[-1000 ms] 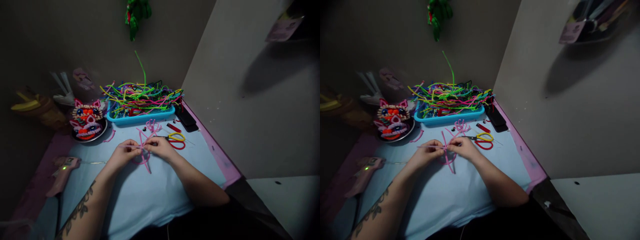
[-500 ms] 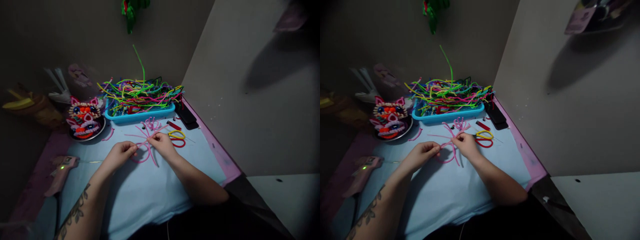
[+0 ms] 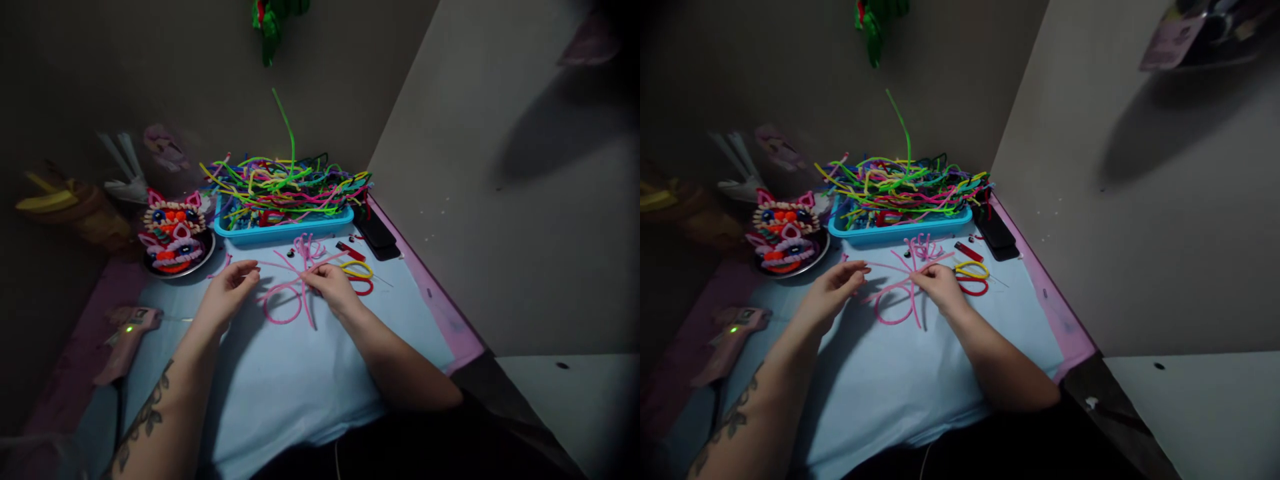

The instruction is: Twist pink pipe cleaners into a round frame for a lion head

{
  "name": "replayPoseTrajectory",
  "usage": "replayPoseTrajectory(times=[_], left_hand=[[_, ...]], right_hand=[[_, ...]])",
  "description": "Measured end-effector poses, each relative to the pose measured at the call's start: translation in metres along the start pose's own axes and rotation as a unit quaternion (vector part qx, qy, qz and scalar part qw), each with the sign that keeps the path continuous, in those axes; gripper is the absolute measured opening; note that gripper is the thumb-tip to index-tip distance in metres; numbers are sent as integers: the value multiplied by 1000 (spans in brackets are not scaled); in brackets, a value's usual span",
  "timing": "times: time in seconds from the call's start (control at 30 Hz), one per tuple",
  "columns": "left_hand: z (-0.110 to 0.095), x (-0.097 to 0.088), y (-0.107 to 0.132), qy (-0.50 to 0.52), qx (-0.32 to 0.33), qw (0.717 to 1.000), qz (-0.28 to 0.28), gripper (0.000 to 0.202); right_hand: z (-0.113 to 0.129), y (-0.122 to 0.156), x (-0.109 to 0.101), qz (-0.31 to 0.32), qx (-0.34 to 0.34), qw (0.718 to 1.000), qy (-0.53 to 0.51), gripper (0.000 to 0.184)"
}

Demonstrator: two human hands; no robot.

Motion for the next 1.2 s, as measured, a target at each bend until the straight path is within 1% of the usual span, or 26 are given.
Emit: replayPoseTrajectory(times=[0.07, 0.13, 0.27, 0.4, 0.6, 0.7, 0.8, 0.87, 0.9, 0.93, 1.0, 1.03, 1.07, 1.13, 1.2], left_hand=[[-1, 0, -1, -26, 38, 999, -6, 45], [0, 1, 0, -44, 53, 998, -7, 38], [1, 1, 1, -67, 53, 996, -18, 31], [0, -1, 2, -103, 46, 993, -19, 29], [-17, -4, 5, -186, 58, 980, -50, 22], [-22, -6, 7, -194, 63, 977, -61, 20], [-20, -6, 6, -184, 63, 979, -56, 21], [-17, -4, 4, -158, 68, 984, -35, 23], [-15, -3, 2, -128, 71, 989, -25, 24], [-12, -3, 1, -87, 71, 993, -20, 31], [-4, -5, -1, 13, 60, 998, -35, 53], [0, -7, -2, 62, 49, 996, -48, 63], [5, -8, -3, 107, 38, 992, -60, 68], [13, -5, -3, 181, 11, 980, -76, 72], [20, 4, -2, 238, -18, 968, -79, 76]], right_hand=[[-3, 1, 5, 13, 1, 1000, 7, 29], [-6, 1, 9, 22, 2, 1000, 20, 28], [-9, 2, 16, 37, 4, 998, 43, 28], [-8, 4, 20, 41, 9, 998, 44, 26], [-5, 8, 24, 50, 21, 998, 14, 26], [-5, 7, 24, 54, 14, 998, 5, 25], [-6, 6, 25, 62, 8, 998, 22, 27], [-6, 5, 24, 60, 9, 998, 21, 27], [-6, 4, 22, 57, 12, 998, 12, 27], [-7, 4, 20, 50, 17, 999, -1, 27], [-7, 2, 16, 31, 33, 998, -42, 28], [-8, 1, 14, 22, 42, 996, -70, 30], [-9, 1, 13, 19, 53, 993, -102, 31], [-11, 0, 14, 31, 75, 983, -165, 33], [-14, -1, 18, 51, 95, 972, -210, 33]])
Point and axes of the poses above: each hand's wrist, its own y-axis away from the middle knuckle, its own x-axis out of the palm, z = x × y, the point moved 9 cm from there along -y, towards the middle knuckle, and after that the axes turned 12 degrees about x, right-handed, at the moved point
